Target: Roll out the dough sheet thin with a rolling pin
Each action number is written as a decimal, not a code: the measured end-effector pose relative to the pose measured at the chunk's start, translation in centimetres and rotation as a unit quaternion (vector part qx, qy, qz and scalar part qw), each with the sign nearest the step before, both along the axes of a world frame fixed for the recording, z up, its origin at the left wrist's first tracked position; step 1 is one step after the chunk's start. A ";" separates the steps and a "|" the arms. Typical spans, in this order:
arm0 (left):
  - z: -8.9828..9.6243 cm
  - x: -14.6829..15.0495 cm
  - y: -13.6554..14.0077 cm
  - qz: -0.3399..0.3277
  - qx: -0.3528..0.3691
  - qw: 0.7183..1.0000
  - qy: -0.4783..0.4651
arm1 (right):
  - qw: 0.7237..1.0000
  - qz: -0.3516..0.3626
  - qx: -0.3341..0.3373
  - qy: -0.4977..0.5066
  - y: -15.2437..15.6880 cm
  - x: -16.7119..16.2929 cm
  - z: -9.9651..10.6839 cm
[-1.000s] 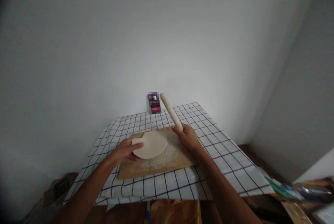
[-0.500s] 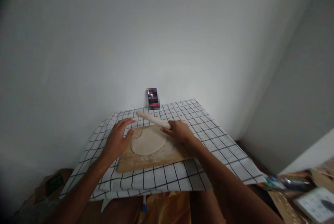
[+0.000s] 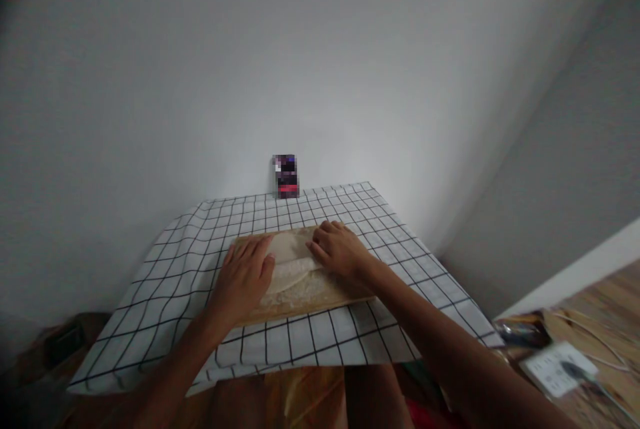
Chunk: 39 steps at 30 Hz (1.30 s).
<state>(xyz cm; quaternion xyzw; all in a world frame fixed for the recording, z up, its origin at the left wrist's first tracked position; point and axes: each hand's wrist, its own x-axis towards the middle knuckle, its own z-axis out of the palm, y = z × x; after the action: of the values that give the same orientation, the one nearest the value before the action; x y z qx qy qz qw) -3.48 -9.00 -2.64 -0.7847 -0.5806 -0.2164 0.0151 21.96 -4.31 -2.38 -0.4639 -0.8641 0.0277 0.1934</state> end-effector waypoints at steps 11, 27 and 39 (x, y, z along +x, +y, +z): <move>-0.9 0.4 0.5 0.010 0.044 0.999 0.007 | 1.000 0.006 -0.015 0.020 1.0 0.3 -1.5; -1.1 -0.2 0.8 -0.025 0.038 0.998 0.038 | 0.999 -0.035 -0.011 0.006 -0.9 -0.2 -1.2; -0.9 0.3 -3.0 -0.046 0.089 0.992 0.072 | 0.997 -0.076 -0.002 -0.019 -5.5 -0.6 -1.3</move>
<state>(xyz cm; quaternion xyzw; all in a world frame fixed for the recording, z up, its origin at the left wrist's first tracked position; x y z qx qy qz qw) -3.16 -11.95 -3.55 -0.8199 -0.5193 -0.2107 0.1169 21.38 -9.78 -3.73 -0.5294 -0.8296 0.0057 0.1772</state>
